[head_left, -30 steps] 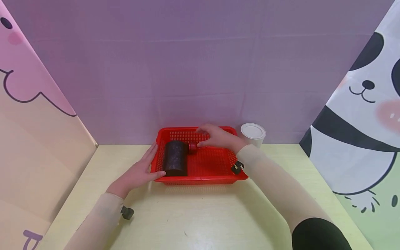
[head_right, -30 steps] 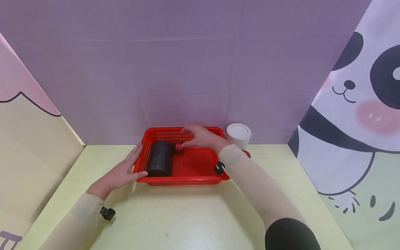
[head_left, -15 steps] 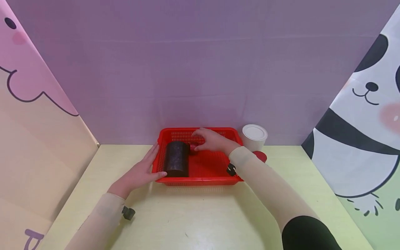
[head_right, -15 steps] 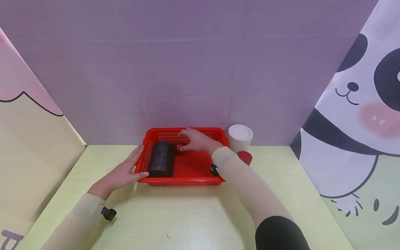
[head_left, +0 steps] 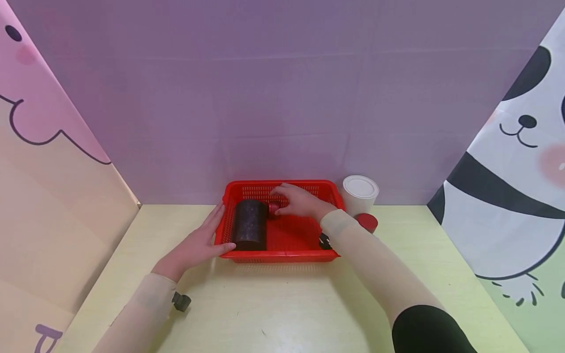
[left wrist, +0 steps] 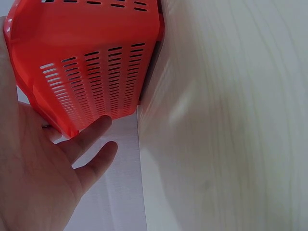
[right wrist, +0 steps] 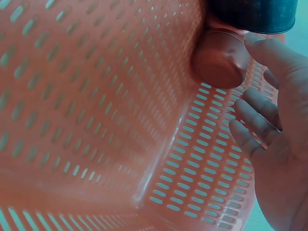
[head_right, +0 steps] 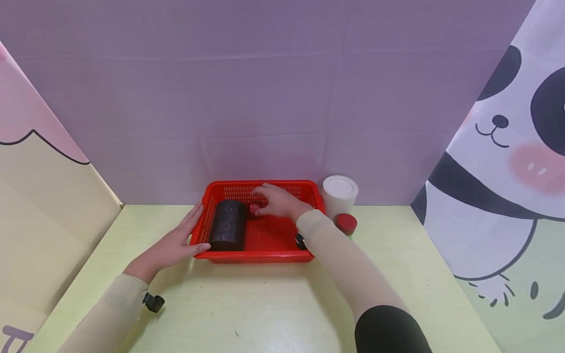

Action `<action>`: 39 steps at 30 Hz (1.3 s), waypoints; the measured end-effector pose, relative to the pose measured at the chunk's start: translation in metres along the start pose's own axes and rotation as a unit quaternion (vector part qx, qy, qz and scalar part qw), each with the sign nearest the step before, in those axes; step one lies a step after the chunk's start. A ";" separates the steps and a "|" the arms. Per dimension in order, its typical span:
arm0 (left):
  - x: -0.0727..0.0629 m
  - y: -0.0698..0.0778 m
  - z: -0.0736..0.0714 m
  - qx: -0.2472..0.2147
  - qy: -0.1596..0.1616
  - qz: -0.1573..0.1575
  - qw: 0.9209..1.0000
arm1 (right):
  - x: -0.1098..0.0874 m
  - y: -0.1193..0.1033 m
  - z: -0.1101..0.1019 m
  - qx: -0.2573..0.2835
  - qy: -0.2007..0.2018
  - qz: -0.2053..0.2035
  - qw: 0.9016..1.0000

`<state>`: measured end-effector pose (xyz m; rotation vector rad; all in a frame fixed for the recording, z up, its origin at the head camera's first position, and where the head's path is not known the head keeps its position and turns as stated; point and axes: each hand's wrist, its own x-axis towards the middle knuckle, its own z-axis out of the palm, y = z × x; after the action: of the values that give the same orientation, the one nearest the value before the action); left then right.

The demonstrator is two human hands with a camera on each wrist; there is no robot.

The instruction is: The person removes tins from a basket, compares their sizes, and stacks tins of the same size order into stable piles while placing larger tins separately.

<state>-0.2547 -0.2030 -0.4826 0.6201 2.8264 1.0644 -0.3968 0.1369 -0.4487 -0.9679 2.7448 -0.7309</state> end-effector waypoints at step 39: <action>-0.002 -0.003 -0.002 0.003 0.003 0.001 1.000 | 0.002 0.006 0.011 0.009 -0.067 0.014 0.998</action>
<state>-0.2539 -0.2067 -0.4834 0.6200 2.8350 1.0608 -0.3985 0.1349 -0.4609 -0.9382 2.6268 -0.6601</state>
